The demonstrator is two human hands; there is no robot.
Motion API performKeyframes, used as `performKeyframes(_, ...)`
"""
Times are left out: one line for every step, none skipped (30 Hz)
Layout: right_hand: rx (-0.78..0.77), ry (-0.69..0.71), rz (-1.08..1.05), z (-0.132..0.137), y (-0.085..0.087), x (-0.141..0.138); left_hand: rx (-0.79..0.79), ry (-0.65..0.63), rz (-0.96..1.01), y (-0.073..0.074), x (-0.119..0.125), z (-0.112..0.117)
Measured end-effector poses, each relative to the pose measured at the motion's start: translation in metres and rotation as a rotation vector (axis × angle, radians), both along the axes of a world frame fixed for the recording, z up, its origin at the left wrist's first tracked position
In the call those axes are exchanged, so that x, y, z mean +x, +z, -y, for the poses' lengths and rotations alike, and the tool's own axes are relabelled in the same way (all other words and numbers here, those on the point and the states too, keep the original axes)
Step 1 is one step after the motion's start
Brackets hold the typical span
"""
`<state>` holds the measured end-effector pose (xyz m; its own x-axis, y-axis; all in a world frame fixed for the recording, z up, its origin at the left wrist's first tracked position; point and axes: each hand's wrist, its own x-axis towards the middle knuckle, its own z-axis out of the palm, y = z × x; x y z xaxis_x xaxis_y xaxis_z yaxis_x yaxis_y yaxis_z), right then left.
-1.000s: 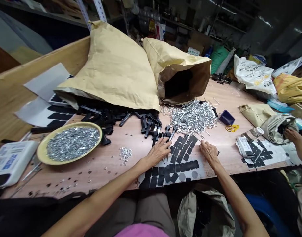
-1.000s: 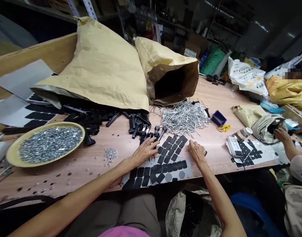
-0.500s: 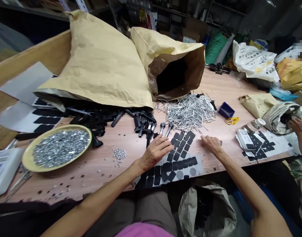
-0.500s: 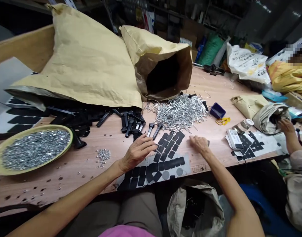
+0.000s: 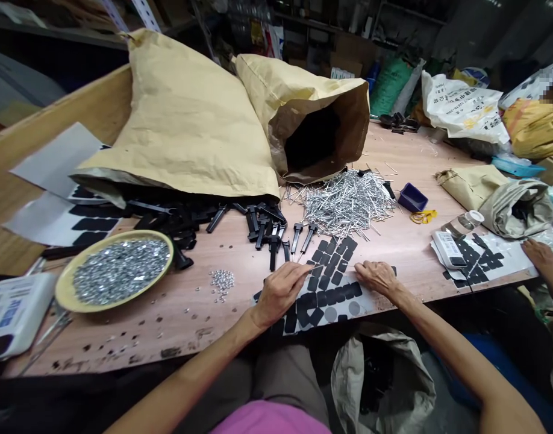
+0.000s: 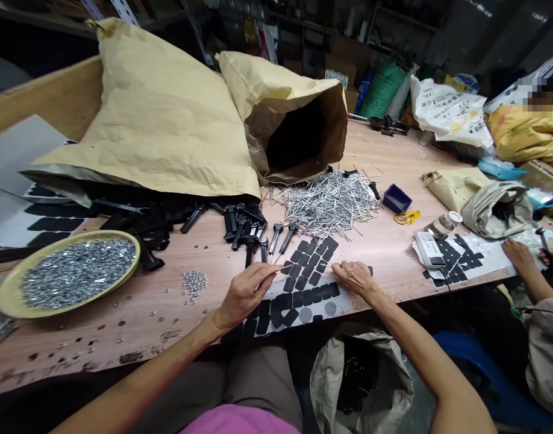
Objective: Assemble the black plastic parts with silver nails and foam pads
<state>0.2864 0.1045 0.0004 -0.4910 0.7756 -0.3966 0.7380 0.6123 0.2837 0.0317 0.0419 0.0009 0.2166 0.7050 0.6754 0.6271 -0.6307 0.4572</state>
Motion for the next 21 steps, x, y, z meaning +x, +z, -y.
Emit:
performKeyframes(0.012,-0.015,0.004,0.005,0.001,0.000,-0.018,0.008,0.008,0.001,-0.001,0.002)
performKeyframes(0.024,-0.036,0.004,0.009,0.003,0.000,-0.030,0.012,0.009,0.001,-0.002,0.004)
performKeyframes(0.036,-0.058,-0.002,0.012,0.005,-0.001,-0.037,0.008,0.006,0.001,-0.004,0.006)
performKeyframes(0.046,-0.078,-0.015,0.015,0.007,-0.002,-0.042,0.001,0.003,0.001,-0.005,0.008)
performKeyframes(0.056,-0.097,-0.029,0.017,0.009,-0.003,-0.047,-0.003,0.002,0.000,-0.005,0.010)
performKeyframes(0.067,-0.114,-0.042,0.019,0.010,-0.005,-0.054,-0.005,0.004,0.000,-0.006,0.012)
performKeyframes(0.079,-0.127,-0.049,0.021,0.011,-0.007,-0.062,-0.006,0.009,0.000,-0.006,0.014)
performKeyframes(0.091,-0.134,-0.050,0.022,0.013,-0.008,-0.067,-0.007,0.016,0.001,-0.006,0.016)
performKeyframes(0.102,-0.138,-0.048,0.023,0.014,-0.010,-0.072,-0.008,0.025,0.001,-0.006,0.018)
performKeyframes(0.111,-0.139,-0.044,0.023,0.017,-0.012,-0.080,-0.012,0.035,0.002,-0.006,0.021)
performKeyframes(0.119,-0.141,-0.043,0.024,0.019,-0.013,-0.093,-0.018,0.049,0.002,-0.006,0.024)
performKeyframes(0.127,-0.141,-0.041,0.026,0.023,-0.014,-0.111,-0.026,0.067,0.003,-0.007,0.026)
performKeyframes(0.130,-0.137,-0.042,0.029,0.027,-0.013,-0.135,-0.032,0.095,0.004,-0.008,0.030)
performKeyframes(0.125,-0.126,-0.047,0.033,0.031,-0.012,-0.167,-0.035,0.133,0.005,-0.011,0.033)
performKeyframes(0.109,-0.112,-0.055,0.040,0.035,-0.010,-0.207,-0.030,0.183,0.005,-0.014,0.036)
performKeyframes(0.085,-0.099,-0.065,0.050,0.038,-0.006,-0.256,-0.013,0.247,0.006,-0.018,0.039)
performKeyframes(0.053,-0.092,-0.079,0.062,0.039,-0.001,-0.324,0.014,0.322,0.006,-0.022,0.042)
performKeyframes(0.017,-0.093,-0.094,0.077,0.037,0.006,-0.416,0.047,0.408,0.006,-0.027,0.045)
performKeyframes(-0.011,-0.115,-0.108,0.094,0.033,0.015,-0.531,0.081,0.507,0.007,-0.032,0.048)
performKeyframes(-0.035,-0.143,-0.128,0.112,0.027,0.025,-0.658,0.112,0.617,0.007,-0.037,0.050)
performKeyframes(-0.048,-0.183,-0.145,0.130,0.019,0.037,-0.787,0.136,0.734,0.008,-0.041,0.052)
